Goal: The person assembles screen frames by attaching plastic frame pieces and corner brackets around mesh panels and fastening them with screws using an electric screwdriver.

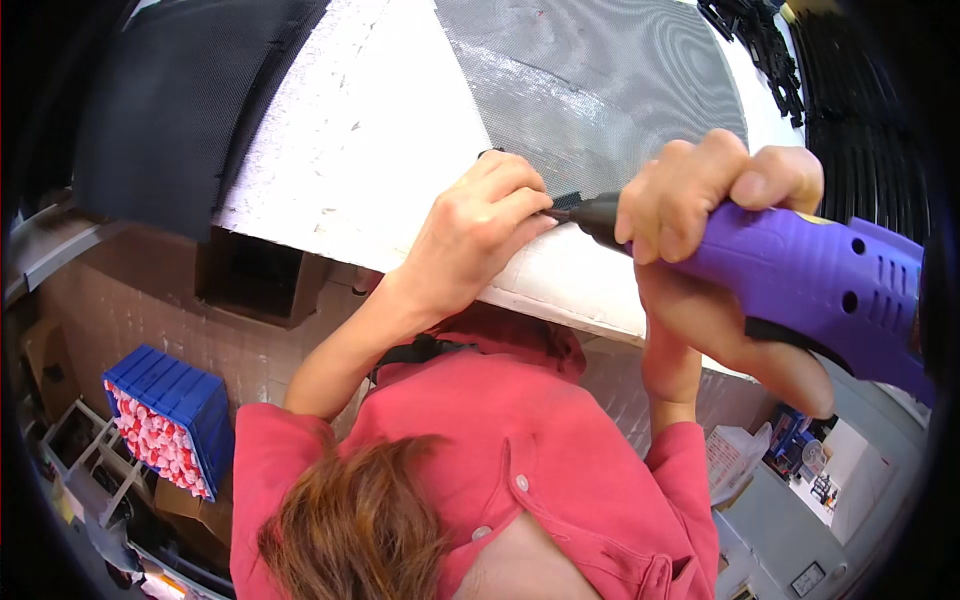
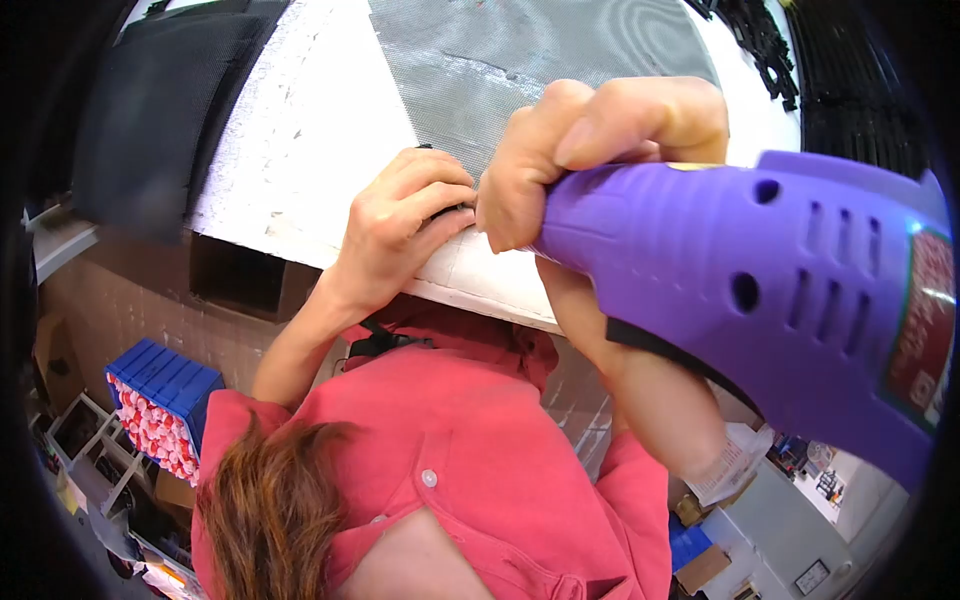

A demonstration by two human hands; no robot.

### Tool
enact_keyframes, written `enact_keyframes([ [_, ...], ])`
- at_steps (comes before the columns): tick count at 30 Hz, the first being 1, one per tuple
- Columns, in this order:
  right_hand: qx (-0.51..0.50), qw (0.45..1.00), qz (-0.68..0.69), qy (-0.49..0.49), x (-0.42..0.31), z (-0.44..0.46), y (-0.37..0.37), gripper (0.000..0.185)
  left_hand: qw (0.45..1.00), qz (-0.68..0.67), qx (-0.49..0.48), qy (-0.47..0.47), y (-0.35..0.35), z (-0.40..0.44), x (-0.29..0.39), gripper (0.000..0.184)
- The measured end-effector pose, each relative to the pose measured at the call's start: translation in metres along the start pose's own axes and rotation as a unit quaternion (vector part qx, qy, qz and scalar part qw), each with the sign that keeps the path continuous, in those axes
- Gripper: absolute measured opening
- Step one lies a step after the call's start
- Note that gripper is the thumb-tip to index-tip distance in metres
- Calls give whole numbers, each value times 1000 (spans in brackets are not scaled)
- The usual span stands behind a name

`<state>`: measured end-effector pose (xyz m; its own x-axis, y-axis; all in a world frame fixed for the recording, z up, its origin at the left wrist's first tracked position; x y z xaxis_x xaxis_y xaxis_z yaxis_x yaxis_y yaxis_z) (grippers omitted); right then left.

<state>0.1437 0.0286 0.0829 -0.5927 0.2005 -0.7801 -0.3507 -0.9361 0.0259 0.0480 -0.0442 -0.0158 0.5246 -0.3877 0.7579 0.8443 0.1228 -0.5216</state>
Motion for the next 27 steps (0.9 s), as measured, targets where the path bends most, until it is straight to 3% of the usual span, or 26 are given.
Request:
enact_keyframes([
  [4, -77, 996, -41, 10, -20, 10, -2, 112, 1000, 8, 15, 12, -1, 0, -1, 16],
  [6, -19, 990, -139, 19, -41, 8, -4, 116, 998, -1, 54, 12, -6, -2, -1, 18],
  [8, -39, 980, -193, 6, -70, 0, -13, 114, 996, -1, 86, -10, -14, -6, 2, 19],
  [13, 149, 955, -243, -82, -128, -48, -37, 92, 989, 3, 138, -56, -41, -27, 5, 36],
  [15, 220, 935, -255, -112, -140, -66, -40, 83, 988, -20, 117, -95, -42, -35, 11, 36],
  [16, 289, 914, -266, -102, -138, -77, -42, 78, 985, -43, 96, -133, -40, -39, 12, 37],
  [18, 446, 806, -390, -18, -133, -89, -38, 73, 993, -24, 52, -104, -31, -45, 14, 48],
  [20, 443, 781, -440, 27, -130, -87, -33, 73, 997, -27, 43, -59, -17, -44, 19, 52],
  [22, 402, 847, -347, -12, -133, -92, -35, 71, 997, -62, 28, -39, -4, -41, 22, 53],
  [27, 471, 695, -537, -81, -142, -89, -14, 64, 998, -57, 38, -10, 12, -40, 26, 56],
])
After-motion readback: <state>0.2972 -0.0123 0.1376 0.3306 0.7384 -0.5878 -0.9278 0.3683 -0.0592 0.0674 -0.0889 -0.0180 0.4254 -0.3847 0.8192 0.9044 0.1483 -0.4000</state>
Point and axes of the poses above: each hand's wrist, its own z-axis towards the middle knuckle, its own y-axis out of the palm, x = y × z, the point moved 5 cm from there along z, towards the middle knuckle, and after that the axes turned 12 degrees about -x, right-handed, at the moved point
